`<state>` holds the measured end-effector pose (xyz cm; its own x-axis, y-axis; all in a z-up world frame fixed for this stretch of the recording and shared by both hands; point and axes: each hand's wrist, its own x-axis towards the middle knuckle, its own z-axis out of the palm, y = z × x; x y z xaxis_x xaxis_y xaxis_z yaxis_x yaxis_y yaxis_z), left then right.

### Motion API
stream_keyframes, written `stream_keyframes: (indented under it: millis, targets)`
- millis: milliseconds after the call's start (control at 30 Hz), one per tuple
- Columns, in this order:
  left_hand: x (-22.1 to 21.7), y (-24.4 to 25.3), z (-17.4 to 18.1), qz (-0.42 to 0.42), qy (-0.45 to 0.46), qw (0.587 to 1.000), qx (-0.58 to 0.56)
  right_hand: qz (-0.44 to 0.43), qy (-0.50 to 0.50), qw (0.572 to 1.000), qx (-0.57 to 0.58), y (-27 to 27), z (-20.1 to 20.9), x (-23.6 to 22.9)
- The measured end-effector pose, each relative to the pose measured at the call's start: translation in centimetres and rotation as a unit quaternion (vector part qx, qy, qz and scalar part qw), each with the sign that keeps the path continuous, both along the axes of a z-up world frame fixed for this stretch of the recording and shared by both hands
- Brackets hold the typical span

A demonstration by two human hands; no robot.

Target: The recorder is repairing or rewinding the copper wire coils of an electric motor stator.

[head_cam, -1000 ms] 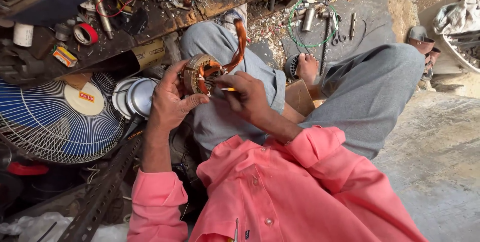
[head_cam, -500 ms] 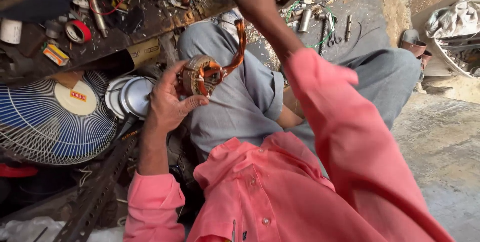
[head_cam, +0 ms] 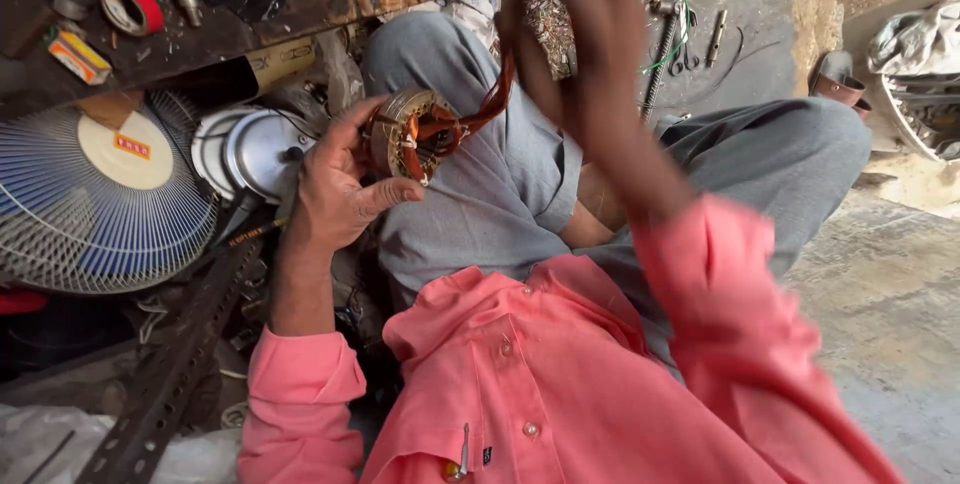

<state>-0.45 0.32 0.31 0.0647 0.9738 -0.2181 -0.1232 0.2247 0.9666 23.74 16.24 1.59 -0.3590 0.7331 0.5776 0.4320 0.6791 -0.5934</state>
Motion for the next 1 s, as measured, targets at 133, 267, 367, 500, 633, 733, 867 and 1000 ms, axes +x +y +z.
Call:
stream_keyframes:
  millis: [133, 267, 367, 500, 633, 733, 867, 1000]
  targets:
    - [0.0, -0.2, -0.8, -0.009, 0.027, 0.999, 0.034, 0.063, -0.061, 0.994, -0.064, -8.9, 0.1, 1.5]
    - [0.7, -0.3, 0.2, 0.005, 0.0, 1.0, 0.03, 0.108, -0.14, 0.984, -0.008, -9.1, -3.7, 1.0]
    - [0.7, -0.5, -0.4, 0.01, 0.026, 0.999, 0.045, 0.144, -0.109, 0.983, 0.011, -8.3, -3.0, 0.8]
    - [0.7, -0.3, -0.3, -0.008, 0.077, 0.996, 0.052, 0.156, -0.135, 0.977, -0.056, -7.7, -2.0, 0.2]
    - [0.6, 0.1, 0.7, -0.005, 0.076, 0.996, 0.047, 0.161, -0.094, 0.977, -0.105, -7.9, -3.1, -0.7]
    - [0.4, 0.2, 1.1, -0.009, 0.078, 0.997, 0.021, 0.157, -0.064, 0.977, -0.13, -8.5, -3.5, -1.4]
    - [0.3, 0.2, 0.7, -0.008, 0.082, 0.996, 0.026, 0.129, -0.072, 0.981, -0.122, -9.2, -4.8, -1.7]
    - [0.4, 0.3, 0.5, 0.011, 0.055, 0.997, 0.045, 0.134, -0.151, 0.978, -0.047, -8.4, -4.3, -0.9]
